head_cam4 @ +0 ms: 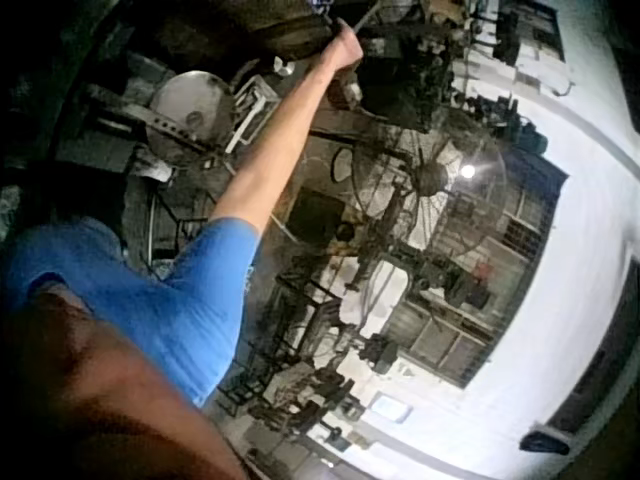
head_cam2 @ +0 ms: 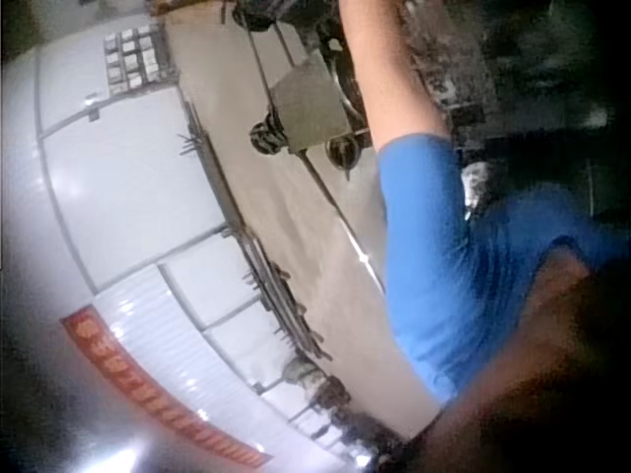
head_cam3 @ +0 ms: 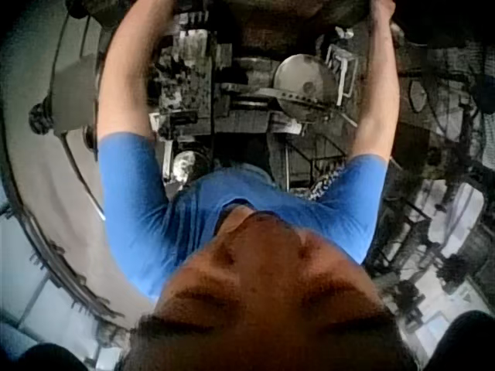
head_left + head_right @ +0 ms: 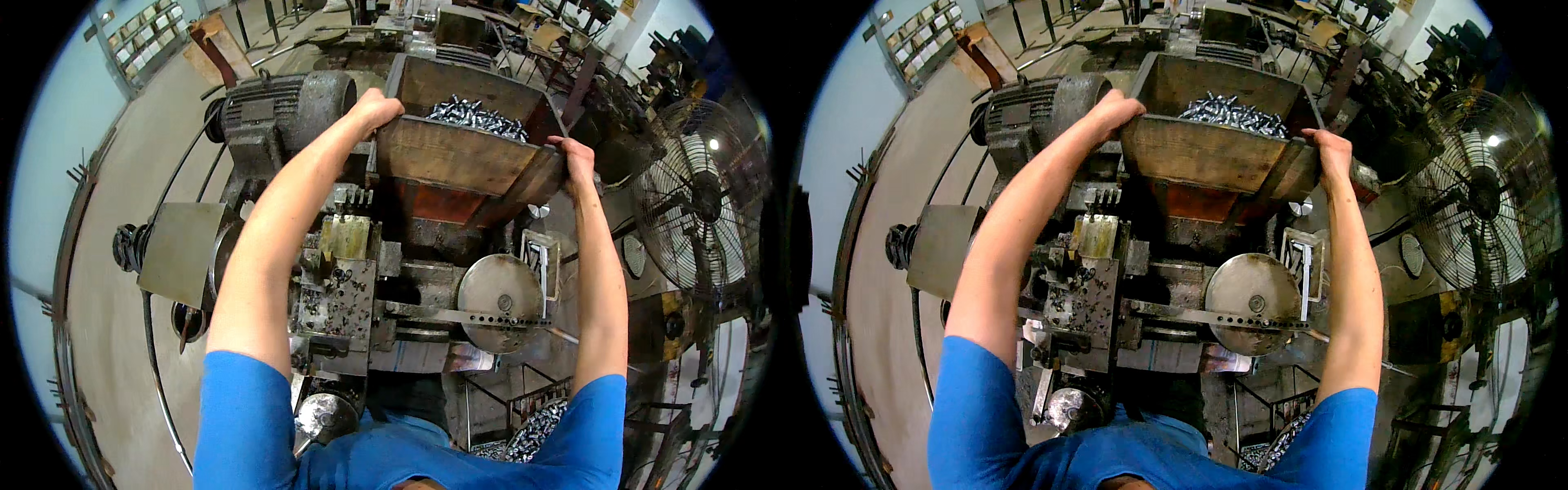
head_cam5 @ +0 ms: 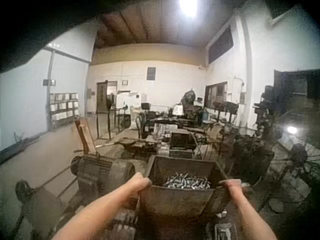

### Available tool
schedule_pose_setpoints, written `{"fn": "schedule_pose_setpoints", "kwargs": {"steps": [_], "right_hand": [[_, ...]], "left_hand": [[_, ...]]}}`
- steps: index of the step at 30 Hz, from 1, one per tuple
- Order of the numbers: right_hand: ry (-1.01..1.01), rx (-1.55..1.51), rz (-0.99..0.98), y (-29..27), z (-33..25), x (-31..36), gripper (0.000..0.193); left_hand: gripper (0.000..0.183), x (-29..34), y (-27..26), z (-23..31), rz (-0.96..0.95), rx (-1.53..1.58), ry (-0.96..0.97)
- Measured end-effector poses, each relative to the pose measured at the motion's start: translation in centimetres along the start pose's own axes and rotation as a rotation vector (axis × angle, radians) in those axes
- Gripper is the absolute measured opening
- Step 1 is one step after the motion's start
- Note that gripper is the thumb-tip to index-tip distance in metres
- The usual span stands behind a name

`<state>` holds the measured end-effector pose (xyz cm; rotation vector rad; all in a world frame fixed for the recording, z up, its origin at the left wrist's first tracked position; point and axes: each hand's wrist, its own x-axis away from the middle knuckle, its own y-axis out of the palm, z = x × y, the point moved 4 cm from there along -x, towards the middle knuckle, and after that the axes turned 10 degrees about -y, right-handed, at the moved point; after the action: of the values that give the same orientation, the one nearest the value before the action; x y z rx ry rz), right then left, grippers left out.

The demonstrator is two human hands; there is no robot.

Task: The person operates a lathe machine by inserting metal parts into a chuck, engaging the machine with a lever, and then removing the processed parts and placing them onto a tray.

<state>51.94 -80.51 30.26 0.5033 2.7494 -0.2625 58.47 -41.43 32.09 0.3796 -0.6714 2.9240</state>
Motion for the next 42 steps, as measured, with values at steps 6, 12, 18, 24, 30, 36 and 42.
{"fn": "schedule_pose_setpoints", "kwargs": {"steps": [6,12,18,24,30,36,42], "right_hand": [[-0.134,0.189,0.174,-0.7,0.0,-0.7,0.022],[-0.285,0.249,0.228,0.0,-0.6,0.0,0.026],[-0.288,0.549,0.363,-0.4,-0.3,-0.3,0.034],[-0.250,0.505,0.348,2.4,-3.7,0.7,0.034],[-0.265,0.579,0.380,1.7,-3.2,0.7,0.031],[-0.269,0.619,0.345,2.4,-3.7,0.8,0.032],[-0.280,0.531,0.363,3.5,-4.2,1.9,0.032]], "left_hand": [[0.041,-0.7,-0.1,-0.1,0.037,-0.038,0.073],[0.041,0.0,-0.7,1.4,0.007,-0.250,-0.046],[0.041,-0.7,-0.2,0.1,0.115,-0.203,0.068],[0.026,-0.4,-1.8,0.9,0.210,-0.241,0.036],[0.035,1.6,-1.4,2.2,0.167,-0.359,-0.018],[0.033,0.3,-1.9,1.2,0.201,-0.262,0.086],[0.030,-0.9,-2.5,-2.5,0.158,-0.082,0.109]]}}
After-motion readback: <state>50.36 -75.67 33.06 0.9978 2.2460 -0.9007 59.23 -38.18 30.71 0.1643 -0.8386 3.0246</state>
